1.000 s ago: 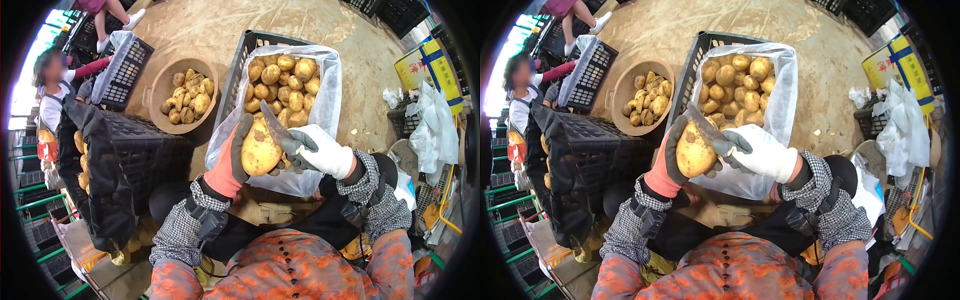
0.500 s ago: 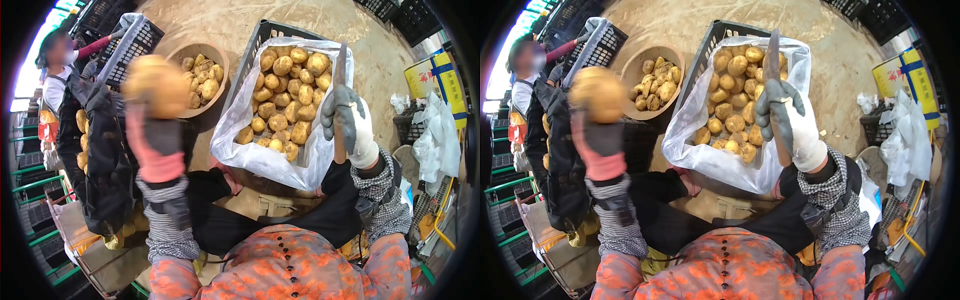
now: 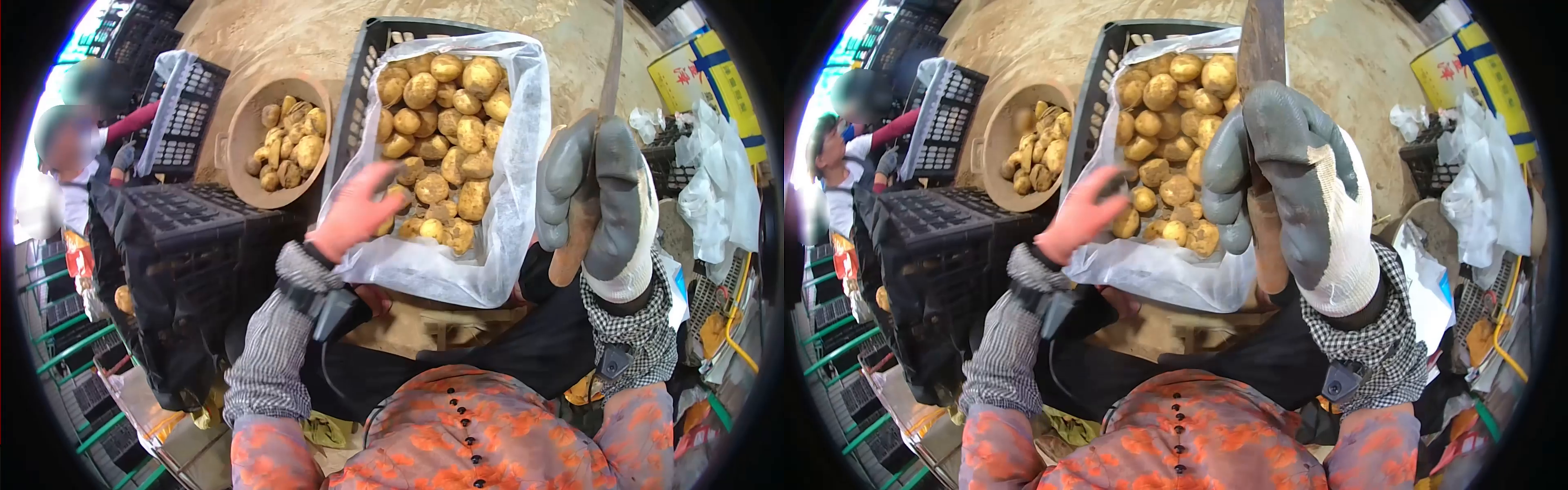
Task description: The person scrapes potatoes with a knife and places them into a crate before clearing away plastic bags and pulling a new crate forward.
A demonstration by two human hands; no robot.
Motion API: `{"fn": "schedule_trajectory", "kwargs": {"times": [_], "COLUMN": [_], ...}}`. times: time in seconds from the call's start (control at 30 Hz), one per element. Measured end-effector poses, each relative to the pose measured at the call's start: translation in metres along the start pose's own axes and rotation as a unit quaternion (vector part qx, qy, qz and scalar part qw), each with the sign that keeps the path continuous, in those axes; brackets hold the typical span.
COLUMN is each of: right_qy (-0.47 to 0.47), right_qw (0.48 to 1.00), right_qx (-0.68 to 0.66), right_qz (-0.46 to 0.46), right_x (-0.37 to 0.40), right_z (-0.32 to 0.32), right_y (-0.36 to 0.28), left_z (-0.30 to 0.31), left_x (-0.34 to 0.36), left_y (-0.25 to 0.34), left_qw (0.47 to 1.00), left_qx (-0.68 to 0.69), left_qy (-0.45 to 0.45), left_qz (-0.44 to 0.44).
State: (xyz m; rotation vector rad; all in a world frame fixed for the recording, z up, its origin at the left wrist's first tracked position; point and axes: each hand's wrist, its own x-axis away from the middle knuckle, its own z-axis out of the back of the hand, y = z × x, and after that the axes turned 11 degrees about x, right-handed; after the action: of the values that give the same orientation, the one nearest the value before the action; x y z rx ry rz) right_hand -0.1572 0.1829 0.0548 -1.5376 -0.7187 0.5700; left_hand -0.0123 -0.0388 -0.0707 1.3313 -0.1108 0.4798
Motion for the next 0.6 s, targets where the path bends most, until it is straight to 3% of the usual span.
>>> {"fn": "schedule_trajectory", "kwargs": {"times": [0.03,0.07,0.1,0.13,0.2,0.27,0.3,0.47,0.53,0.57,0.6], "right_qy": [0.009,0.021,0.029,0.038,0.047,0.047,0.047,0.047,0.041,0.039,0.036], "right_qw": [1.000,1.000,0.998,0.999,0.998,0.997,0.997,0.996,0.997,0.997,0.997], "right_qx": [-0.004,-0.007,-0.050,-0.011,0.014,0.021,0.021,0.018,0.014,0.012,0.010], "right_qz": [0.008,0.016,0.019,-0.005,-0.041,-0.055,-0.060,-0.071,-0.068,-0.068,-0.067], "right_x": [-0.002,-0.005,-0.007,-0.010,-0.016,-0.027,-0.027,-0.017,-0.016,-0.015,-0.015], "right_z": [0.003,0.006,0.009,0.012,0.013,0.021,0.023,0.024,0.024,0.021,0.019], "right_y": [-0.004,-0.004,0.002,-0.003,-0.012,-0.015,-0.014,-0.015,-0.017,-0.016,-0.015], "left_z": [-0.009,-0.016,-0.022,-0.025,-0.035,-0.049,-0.053,-0.048,-0.046,-0.048,-0.057], "left_x": [-0.022,-0.039,-0.057,-0.073,-0.087,-0.094,-0.105,-0.100,-0.093,-0.084,-0.078], "left_y": [-0.046,-0.086,-0.102,-0.118,-0.136,-0.128,-0.182,-0.182,-0.143,-0.164,-0.116], "left_qw": [0.988,0.963,0.928,0.897,0.840,0.848,0.825,0.889,0.857,0.873,0.825], "left_qx": [-0.130,-0.246,-0.325,-0.362,-0.449,-0.414,-0.479,-0.373,-0.385,-0.350,-0.364], "left_qy": [-0.062,-0.104,-0.171,-0.221,-0.245,-0.190,-0.201,-0.155,-0.307,-0.335,-0.416], "left_qz": [-0.057,-0.020,0.070,0.125,0.182,0.271,0.221,0.214,0.148,0.059,0.121]}}
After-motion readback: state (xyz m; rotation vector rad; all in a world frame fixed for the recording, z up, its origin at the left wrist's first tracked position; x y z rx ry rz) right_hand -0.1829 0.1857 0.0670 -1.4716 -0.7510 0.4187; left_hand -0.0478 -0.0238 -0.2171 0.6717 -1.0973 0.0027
